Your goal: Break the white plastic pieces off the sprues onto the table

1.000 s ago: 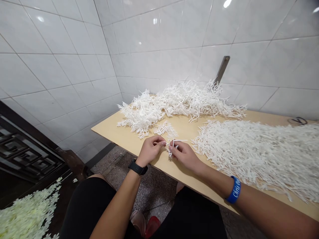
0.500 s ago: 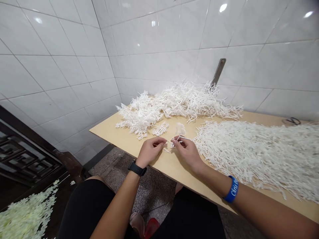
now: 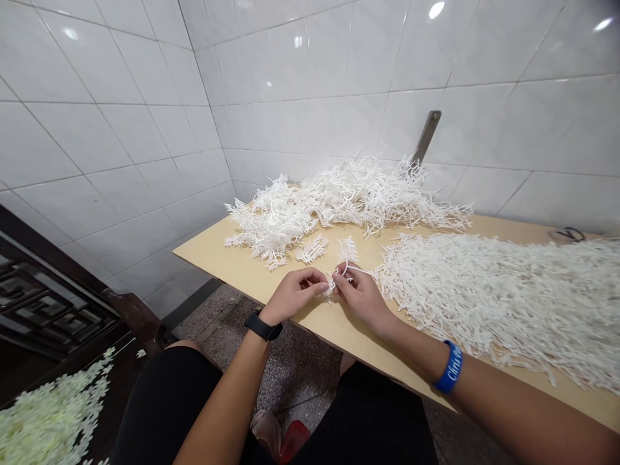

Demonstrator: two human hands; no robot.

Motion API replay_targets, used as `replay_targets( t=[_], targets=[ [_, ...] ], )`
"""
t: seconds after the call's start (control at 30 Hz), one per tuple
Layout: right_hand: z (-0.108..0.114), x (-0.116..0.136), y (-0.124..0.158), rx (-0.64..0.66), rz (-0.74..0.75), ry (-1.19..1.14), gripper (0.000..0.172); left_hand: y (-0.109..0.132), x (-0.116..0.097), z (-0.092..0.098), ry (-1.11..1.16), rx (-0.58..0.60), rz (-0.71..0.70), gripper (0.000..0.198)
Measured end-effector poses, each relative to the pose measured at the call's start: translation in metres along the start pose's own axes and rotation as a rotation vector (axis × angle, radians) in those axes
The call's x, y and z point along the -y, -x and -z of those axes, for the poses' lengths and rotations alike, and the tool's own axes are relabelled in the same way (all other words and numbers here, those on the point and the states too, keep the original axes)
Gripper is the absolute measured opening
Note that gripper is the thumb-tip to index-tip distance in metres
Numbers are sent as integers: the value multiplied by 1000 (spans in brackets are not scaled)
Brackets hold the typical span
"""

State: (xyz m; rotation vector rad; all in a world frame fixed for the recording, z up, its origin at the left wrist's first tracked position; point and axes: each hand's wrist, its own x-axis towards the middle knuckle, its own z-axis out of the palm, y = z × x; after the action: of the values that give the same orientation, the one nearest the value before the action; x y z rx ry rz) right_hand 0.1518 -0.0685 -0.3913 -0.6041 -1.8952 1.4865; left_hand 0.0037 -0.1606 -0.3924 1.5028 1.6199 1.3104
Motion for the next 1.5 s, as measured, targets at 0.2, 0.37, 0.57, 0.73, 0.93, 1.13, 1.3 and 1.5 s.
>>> replay_targets(
  t=[0.2,0.37,0.57,0.73,0.93,1.13,1.3,1.5],
  targets=[
    [1,3,2,38,27,-23,32,1,-7,-1,-28,102,-18,26],
    [0,1,1,27,33,-51,35,3,-7,-1,-53,123,-15,29],
    [1,3,1,133,-14,-122,36,4,-6,0,-68,86,-23,34],
    [2,4,3,204,-31,-136,41,5,-5,2,-26,158,-63,39],
    [1,4,7,289,-55,-153,45,7,-4,6,41,138,-95,48],
    [-1,9,12,351,78,-77,50,6,5,11,166,-4,-110,47],
    [-1,11,12,314,86,-52,52,4,6,8,103,-76,-77,46],
    [-3,10,12,266,112,-14,51,3,3,3,46,-135,-50,47]
  ],
)
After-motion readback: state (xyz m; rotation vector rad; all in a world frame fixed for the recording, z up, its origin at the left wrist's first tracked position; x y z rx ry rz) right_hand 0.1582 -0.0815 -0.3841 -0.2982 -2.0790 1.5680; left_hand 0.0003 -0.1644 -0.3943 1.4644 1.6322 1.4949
